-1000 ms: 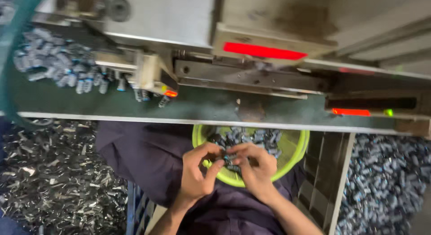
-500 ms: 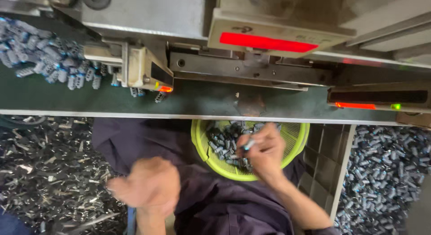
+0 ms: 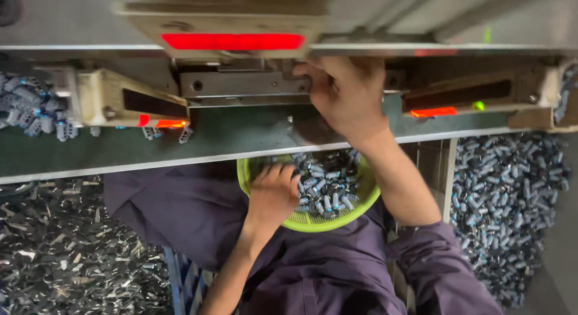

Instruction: The person picks small cylindrical components from a green basket and places them one by one into a machine slot. The person repeats this action continuously, handling the components by hand without using any tools.

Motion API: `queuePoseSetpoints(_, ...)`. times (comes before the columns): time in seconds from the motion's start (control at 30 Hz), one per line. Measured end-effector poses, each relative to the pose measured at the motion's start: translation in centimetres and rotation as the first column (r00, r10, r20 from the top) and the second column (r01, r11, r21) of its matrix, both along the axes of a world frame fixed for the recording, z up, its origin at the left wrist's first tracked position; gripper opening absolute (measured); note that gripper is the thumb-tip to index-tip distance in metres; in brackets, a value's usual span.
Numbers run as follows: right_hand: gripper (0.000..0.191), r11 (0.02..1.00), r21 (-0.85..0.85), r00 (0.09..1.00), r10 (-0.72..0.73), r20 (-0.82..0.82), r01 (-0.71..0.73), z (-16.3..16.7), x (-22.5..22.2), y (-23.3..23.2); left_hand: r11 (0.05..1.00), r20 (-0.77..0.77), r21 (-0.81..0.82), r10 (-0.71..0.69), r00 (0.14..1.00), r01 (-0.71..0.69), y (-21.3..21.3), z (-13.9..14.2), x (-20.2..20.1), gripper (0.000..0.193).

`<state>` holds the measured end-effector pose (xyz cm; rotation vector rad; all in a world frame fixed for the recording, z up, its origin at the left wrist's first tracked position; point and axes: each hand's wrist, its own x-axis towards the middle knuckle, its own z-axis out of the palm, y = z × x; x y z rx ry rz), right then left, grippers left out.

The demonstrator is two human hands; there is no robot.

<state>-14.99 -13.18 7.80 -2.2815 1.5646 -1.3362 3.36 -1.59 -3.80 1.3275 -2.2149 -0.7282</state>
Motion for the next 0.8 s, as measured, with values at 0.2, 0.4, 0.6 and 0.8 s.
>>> queuePoseSetpoints(0.2, 0.033, 0.986, -0.163, 0.936, -0.036, -0.351, -0.023, 3.5, -2.0, 5.1, 0.974, 0.193, 0.043, -0.225, 0.955, 0.221, -1.6, -0.4, -4.8, 0.013)
queuePoseSetpoints(0.4, 0.034, 0.957, 0.136, 0.964, 0.265, -0.038, -0.257, -4.4, -2.1, 14.8, 0.952, 0.198, 0.153, -0.291, 0.936, 0.264, -2.7, -2.2, -6.9, 0.026)
queuePoseSetpoints(0.6, 0.021, 0.795, 0.509, 0.944, -0.267, -0.193, 0.329, -11.2, -5.3, 16.6, 0.916, 0.209, -0.264, -0.251, 0.945, 0.301, -3.7, -4.4, -6.0, 0.028)
queuePoseSetpoints(0.8, 0.030, 0.683, 0.561, 0.847, -0.164, -0.506, 0.468, -15.3, -5.9, 12.5, 0.960, 0.186, -0.075, -0.252, 0.950, 0.269, -3.3, -2.1, -4.8, 0.041)
